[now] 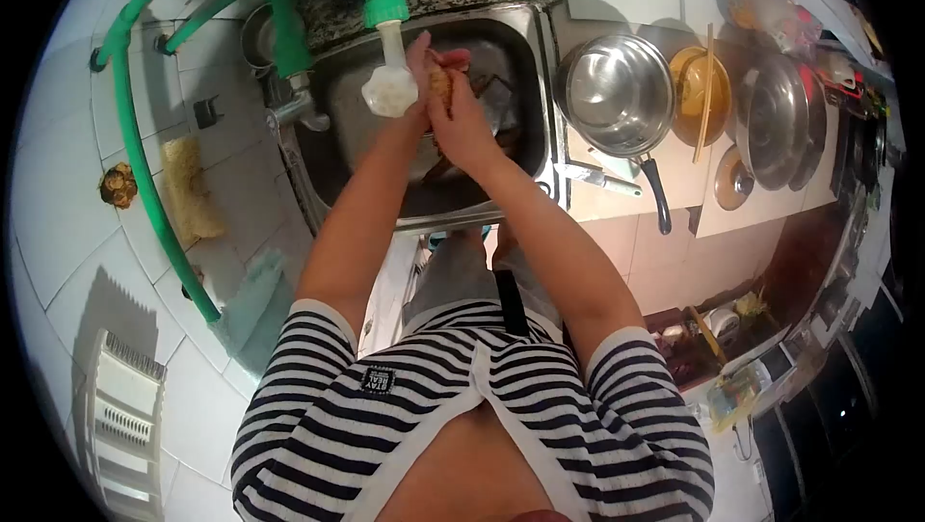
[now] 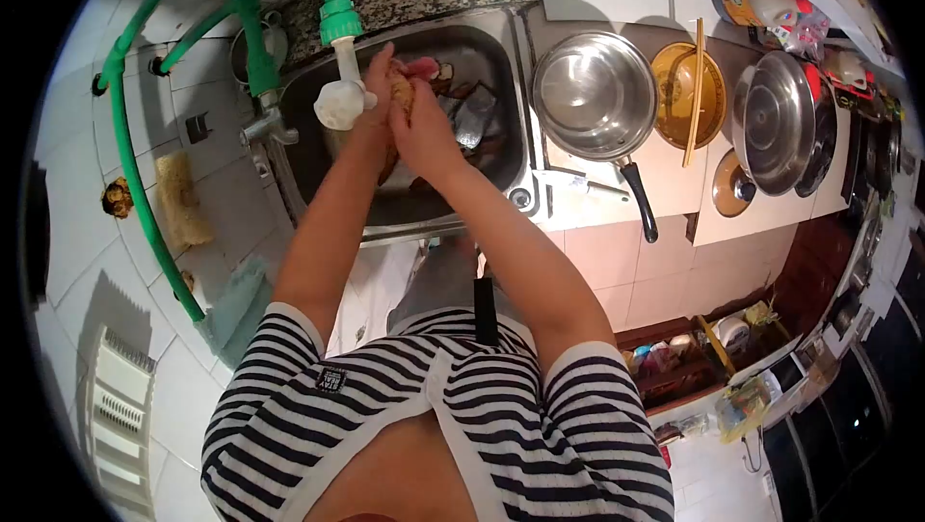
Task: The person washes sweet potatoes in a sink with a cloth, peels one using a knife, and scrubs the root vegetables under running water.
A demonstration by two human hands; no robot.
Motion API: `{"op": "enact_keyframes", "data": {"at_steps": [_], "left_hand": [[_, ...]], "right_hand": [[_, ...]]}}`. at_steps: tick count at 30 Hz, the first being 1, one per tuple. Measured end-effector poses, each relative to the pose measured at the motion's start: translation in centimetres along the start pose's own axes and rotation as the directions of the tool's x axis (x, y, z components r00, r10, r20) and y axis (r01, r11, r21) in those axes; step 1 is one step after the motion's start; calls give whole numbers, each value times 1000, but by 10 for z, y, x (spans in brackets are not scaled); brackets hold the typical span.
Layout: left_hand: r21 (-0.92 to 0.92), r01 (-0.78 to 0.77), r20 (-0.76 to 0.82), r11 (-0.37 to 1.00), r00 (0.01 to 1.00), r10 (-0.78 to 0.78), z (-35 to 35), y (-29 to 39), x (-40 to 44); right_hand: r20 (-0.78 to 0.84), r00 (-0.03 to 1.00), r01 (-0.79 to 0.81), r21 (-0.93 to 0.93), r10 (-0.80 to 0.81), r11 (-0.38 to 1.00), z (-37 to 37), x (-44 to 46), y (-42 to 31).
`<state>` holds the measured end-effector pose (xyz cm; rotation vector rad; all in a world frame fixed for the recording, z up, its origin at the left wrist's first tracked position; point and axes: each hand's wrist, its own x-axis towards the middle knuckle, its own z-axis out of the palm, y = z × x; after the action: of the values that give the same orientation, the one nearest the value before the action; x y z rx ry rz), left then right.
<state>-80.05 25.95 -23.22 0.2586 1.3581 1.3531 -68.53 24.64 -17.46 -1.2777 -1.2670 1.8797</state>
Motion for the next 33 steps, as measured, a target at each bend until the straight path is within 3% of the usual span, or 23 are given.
{"op": "enact_keyframes", "data": {"at_steps": [1, 2, 3, 4, 5, 6, 7, 8, 10, 11, 14, 16, 17, 19, 21, 22, 23, 24, 25, 26, 27, 29, 33], "left_hand": [[269, -149, 71, 951, 988, 135, -12, -7, 2], [223, -148, 133, 964, 984, 120, -14, -7, 2], [225, -151, 122, 963, 984, 126, -12, -1, -7], [264, -164, 147, 951, 981, 128, -5, 8, -21], [305, -174, 183, 936, 976, 122, 1, 13, -29], [226, -146, 201, 963, 974, 100, -22, -14, -11], [218, -149, 187, 964, 976, 108, -50, -38, -2], [721, -249, 196, 647, 968, 154, -76, -58, 3], [940, -124, 80, 317, 986, 149, -90, -76, -2], [859, 2, -44, 512, 997, 70, -91, -87, -16], [832, 195, -223, 519, 975, -9, -98, -120, -25], [820, 171, -239, 547, 970, 55, -109, -151, -20], [811, 137, -244, 569, 963, 116, -114, -164, -15], [837, 182, -287, 517, 949, 129, -102, -152, -14], [859, 225, -322, 460, 936, 143, -98, -153, -12], [901, 131, -235, 413, 949, 212, -103, -164, -11], [933, 36, -141, 357, 951, 273, -107, -172, -11], [934, 38, -143, 354, 951, 274, -103, -170, -12], [953, 51, -166, 298, 911, 377, -95, -164, -13], [967, 74, -185, 244, 862, 472, -89, -157, -16], [967, 73, -184, 242, 860, 477, -87, -147, -14], [937, 105, -185, 334, 958, 218, -87, -133, -11], [942, 198, -240, 269, 962, 130, -105, -143, 9]], "right_hand": [[53, 993, -114, 152, 107, 982, -6, -4, -10], [105, 972, -234, 291, 213, 928, -11, -7, -20], [121, 922, -387, 239, 368, 890, -29, -9, -32], [5, 997, -72, -182, 75, 981, -60, -15, -29], [-38, 999, -26, -345, 14, 938, -65, -15, -28], [-171, 970, 21, -652, -174, 758, -81, -25, -39], [-177, 945, 45, -762, -275, 646, -100, -29, -45], [-182, 910, 41, -855, -373, 517, -119, -32, -51], [-91, 851, 18, -979, -518, 202, -157, -31, -50], [-71, 861, 27, -983, -504, 184, -163, -31, -46], [-134, 910, -84, -986, -392, 141, -173, -30, -38], [-39, 915, -45, -999, -402, -6, -174, -24, -30], [-34, 916, -39, -999, -401, -4, -172, -22, -28], [113, 779, 92, -994, -617, -66, -160, -21, -36], [-3, 705, 231, -944, -709, 234, -133, -26, -26], [57, 723, 366, -876, -689, 312, -119, -32, -22], [84, 832, 337, -861, -549, 380, -103, -36, -6], [256, 814, 386, -909, -521, 157, -90, -37, 3], [199, 883, 368, -857, -426, 362, -73, -30, 16], [161, 930, 305, -840, -330, 449, -63, -22, 35], [162, 928, 308, -838, -334, 449, -54, -13, 41], [246, 936, 329, -864, -251, 381, -41, 3, 51], [211, 955, 271, -907, -208, 321, -57, 21, 102]]}}
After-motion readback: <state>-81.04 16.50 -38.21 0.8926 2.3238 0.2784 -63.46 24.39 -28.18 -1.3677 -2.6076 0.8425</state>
